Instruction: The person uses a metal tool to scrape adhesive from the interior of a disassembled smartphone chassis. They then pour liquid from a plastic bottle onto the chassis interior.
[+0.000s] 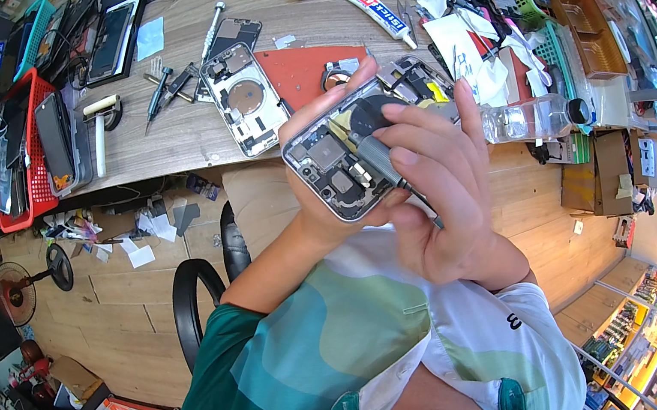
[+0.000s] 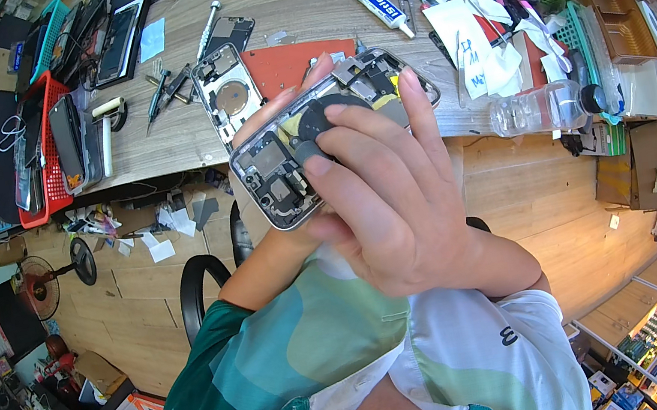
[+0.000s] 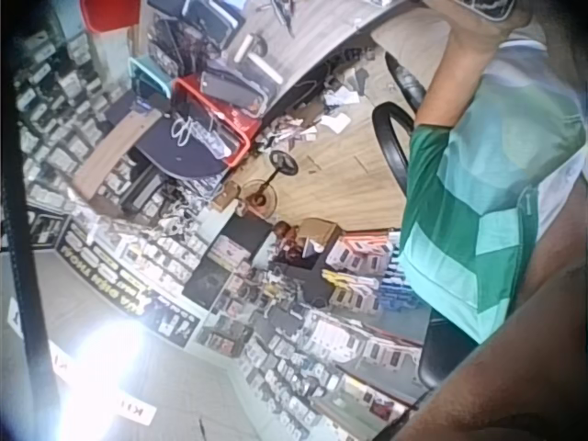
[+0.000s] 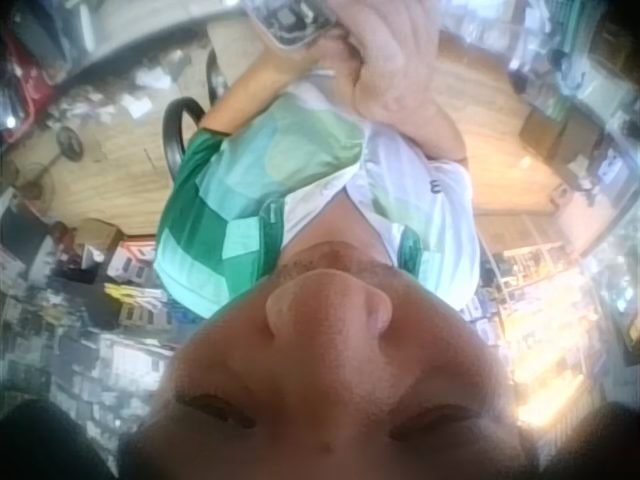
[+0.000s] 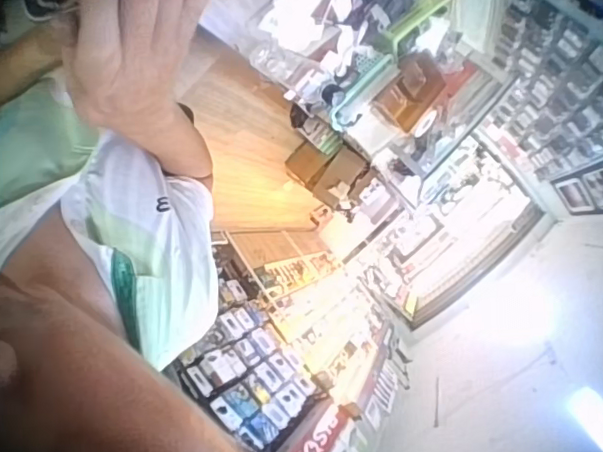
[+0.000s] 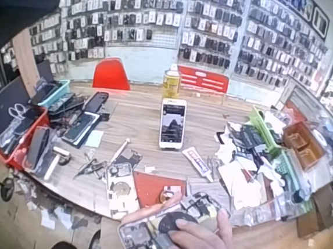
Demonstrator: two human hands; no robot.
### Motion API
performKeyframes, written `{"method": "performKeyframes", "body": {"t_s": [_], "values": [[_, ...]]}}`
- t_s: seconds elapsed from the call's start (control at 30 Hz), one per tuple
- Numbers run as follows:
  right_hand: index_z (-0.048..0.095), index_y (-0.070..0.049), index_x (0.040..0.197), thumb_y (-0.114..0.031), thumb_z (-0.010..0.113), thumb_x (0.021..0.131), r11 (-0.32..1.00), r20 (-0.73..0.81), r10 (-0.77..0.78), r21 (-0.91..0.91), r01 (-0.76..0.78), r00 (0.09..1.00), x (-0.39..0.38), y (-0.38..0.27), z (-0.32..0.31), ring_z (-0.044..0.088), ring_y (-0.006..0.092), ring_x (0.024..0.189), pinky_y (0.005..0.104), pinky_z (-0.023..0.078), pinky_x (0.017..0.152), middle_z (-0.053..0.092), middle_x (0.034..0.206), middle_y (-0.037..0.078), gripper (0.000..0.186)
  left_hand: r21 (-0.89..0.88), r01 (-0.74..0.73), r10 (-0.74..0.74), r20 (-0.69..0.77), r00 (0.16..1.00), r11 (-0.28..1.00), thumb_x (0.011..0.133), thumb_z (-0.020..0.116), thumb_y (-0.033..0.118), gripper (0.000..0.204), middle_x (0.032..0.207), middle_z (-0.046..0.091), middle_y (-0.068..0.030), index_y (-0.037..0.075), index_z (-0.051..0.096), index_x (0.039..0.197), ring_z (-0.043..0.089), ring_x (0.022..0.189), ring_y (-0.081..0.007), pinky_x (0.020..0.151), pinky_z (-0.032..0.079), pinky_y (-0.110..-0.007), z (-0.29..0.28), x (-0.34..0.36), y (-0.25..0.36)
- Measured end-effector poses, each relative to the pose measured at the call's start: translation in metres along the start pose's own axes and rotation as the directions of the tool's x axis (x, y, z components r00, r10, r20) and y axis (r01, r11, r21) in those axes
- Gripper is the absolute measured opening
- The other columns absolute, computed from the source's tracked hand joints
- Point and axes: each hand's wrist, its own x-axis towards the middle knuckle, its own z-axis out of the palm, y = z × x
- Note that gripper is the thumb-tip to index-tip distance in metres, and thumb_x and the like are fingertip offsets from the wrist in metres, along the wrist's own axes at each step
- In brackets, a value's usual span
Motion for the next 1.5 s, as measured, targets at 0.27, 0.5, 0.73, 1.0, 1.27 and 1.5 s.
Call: {"method": "performKeyframes", "body": {"t_s": [0.27, 0.5, 0.73, 1.0, 1.27, 1.5], "values": [[0.064, -0.005, 0.114, -0.009, 0.072, 0.084, 0.998, 0.002, -0.04, -0.056, 0.04, 0.999, -0.004, 0.005, 0.002, 0.07, 0.0414, 0.109, 0.0747, 0.034, 0.112, 0.067, 0.115, 0.021, 0.031, 0.0, -0.078, 0.078, 0.039, 0.996, 0.997, 0.074, 0.096, 0.042, 0.105, 0.154, 0.041, -0.04, 0.006, 0.028, 0.146, 0.044, 0.147, -0.0459, 0.118, 0.042, -0.056, -0.002, 0.003, -0.003], [0.065, -0.01, 0.114, -0.015, 0.075, 0.083, 0.994, -0.047, -0.104, -0.046, 0.102, 0.993, -0.002, 0.005, 0.006, 0.07, 0.0409, 0.108, 0.0753, 0.037, 0.11, 0.067, 0.115, 0.022, 0.033, -0.013, 0.019, -0.02, -0.022, 1.0, 1.0, 0.077, 0.096, 0.034, 0.099, 0.154, 0.041, -0.0396, 0.007, 0.029, 0.145, 0.045, 0.147, -0.0451, 0.119, 0.042, -0.057, -0.004, -0.002, -0.01], [0.066, -0.011, 0.114, -0.014, 0.073, 0.085, 0.998, -0.024, -0.062, -0.013, 0.062, 0.998, 0.002, 0.001, 0.002, 0.07, 0.0398, 0.107, 0.0752, 0.036, 0.11, 0.067, 0.115, 0.021, 0.03, -0.101, 0.265, -0.275, -0.107, 0.955, 0.959, 0.077, 0.095, 0.037, 0.099, 0.154, 0.041, -0.0389, 0.007, 0.029, 0.145, 0.044, 0.147, -0.0445, 0.119, 0.042, -0.057, 0.002, 0.003, 0.006], [0.064, -0.006, 0.112, -0.015, 0.075, 0.084, 1.0, -0.017, -0.016, -0.003, 0.016, 1.0, 0.0, 0.002, -0.001, 0.071, 0.0393, 0.105, 0.0735, 0.035, 0.113, 0.067, 0.113, 0.021, 0.031, 0.066, -0.119, 0.114, 0.072, 0.991, 0.991, 0.074, 0.096, 0.042, 0.105, 0.154, 0.041, -0.0397, 0.005, 0.028, 0.145, 0.046, 0.146, -0.0444, 0.119, 0.042, -0.055, -0.009, 0.001, -0.012], [0.062, -0.003, 0.109, -0.012, 0.076, 0.083, 0.999, -0.057, -0.033, 0.03, 0.035, 0.998, -0.003, 0.005, 0.005, 0.071, 0.0404, 0.105, 0.072, 0.038, 0.111, 0.069, 0.111, 0.022, 0.031, -0.003, -0.059, 0.059, 0.031, 0.998, 0.998, 0.077, 0.095, 0.033, 0.1, 0.155, 0.04, -0.0404, 0.005, 0.028, 0.146, 0.046, 0.147, -0.0443, 0.119, 0.042, -0.054, 0.0, 0.002, -0.002], [0.062, -0.001, 0.109, -0.007, 0.073, 0.085, 0.996, -0.094, -0.031, 0.084, 0.039, 0.995, -0.004, 0.007, 0.007, 0.071, 0.0412, 0.106, 0.0708, 0.037, 0.113, 0.069, 0.112, 0.023, 0.027, 0.015, 0.109, -0.109, -0.031, 0.994, 0.994, 0.077, 0.095, 0.038, 0.102, 0.154, 0.041, -0.0396, 0.004, 0.027, 0.145, 0.046, 0.146, -0.0443, 0.118, 0.043, -0.054, 0.0, 0.001, 0.002]]}}
